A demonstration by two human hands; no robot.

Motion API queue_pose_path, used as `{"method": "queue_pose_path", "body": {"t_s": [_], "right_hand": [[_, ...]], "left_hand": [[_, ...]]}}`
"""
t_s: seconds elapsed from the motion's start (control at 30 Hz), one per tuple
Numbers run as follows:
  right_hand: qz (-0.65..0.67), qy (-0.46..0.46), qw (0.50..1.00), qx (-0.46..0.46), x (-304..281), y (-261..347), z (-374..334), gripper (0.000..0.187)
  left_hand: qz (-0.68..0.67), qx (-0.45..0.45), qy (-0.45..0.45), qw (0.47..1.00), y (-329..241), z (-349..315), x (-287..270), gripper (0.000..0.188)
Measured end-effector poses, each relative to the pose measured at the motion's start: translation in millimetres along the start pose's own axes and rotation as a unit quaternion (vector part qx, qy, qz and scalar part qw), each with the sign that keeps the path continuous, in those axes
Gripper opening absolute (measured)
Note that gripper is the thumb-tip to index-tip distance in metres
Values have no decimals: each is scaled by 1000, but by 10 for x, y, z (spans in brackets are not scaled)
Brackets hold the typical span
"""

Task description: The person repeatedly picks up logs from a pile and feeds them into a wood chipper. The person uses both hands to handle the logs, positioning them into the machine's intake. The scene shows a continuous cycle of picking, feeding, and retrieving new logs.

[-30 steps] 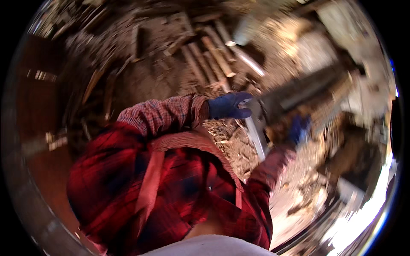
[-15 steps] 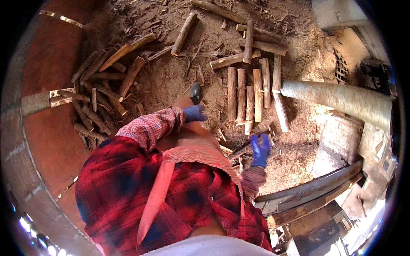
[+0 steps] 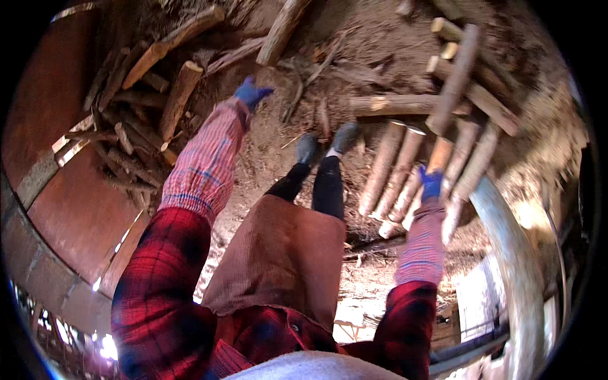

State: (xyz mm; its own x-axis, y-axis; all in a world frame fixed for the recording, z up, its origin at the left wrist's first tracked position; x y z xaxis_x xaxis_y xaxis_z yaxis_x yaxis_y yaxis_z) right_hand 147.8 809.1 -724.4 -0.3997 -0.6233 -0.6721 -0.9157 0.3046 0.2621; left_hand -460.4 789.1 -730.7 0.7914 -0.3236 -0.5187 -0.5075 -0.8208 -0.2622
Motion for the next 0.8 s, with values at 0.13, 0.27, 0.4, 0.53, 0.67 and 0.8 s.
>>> {"method": "queue_pose_path", "body": {"t_s": [0.13,0.27,0.4,0.53,0.67,0.8], "right_hand": [[-98,-102,990,-4,-337,6,1498,75],[-45,-334,939,66,142,458,2571,106],[-15,-265,953,145,-76,82,2252,97],[379,-100,918,55,9,773,1692,68],[172,786,557,-203,147,1631,1220,36],[274,672,461,-510,1357,1771,446,41]], "left_hand": [[67,113,-137,982,162,1453,254,111],[227,171,-334,899,893,2304,93,109],[190,79,-186,961,-292,1896,478,106],[-186,181,39,965,-220,1256,362,90],[-381,98,70,917,-753,17,10,85],[-154,143,63,976,-523,-220,-140,92]]}}
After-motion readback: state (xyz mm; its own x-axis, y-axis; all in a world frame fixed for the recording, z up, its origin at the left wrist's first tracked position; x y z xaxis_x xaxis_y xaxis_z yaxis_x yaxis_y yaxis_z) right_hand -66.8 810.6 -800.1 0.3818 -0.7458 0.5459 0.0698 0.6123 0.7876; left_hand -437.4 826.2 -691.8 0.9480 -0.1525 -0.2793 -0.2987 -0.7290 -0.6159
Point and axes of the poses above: each hand's wrist, its own z-axis towards the middle knuckle, its own x-axis out of the palm, y = z × x, the point moved 2 cm from there along z, towards the middle knuckle, and after that the axes turned 4 degrees about x, right-handed, at the moved point
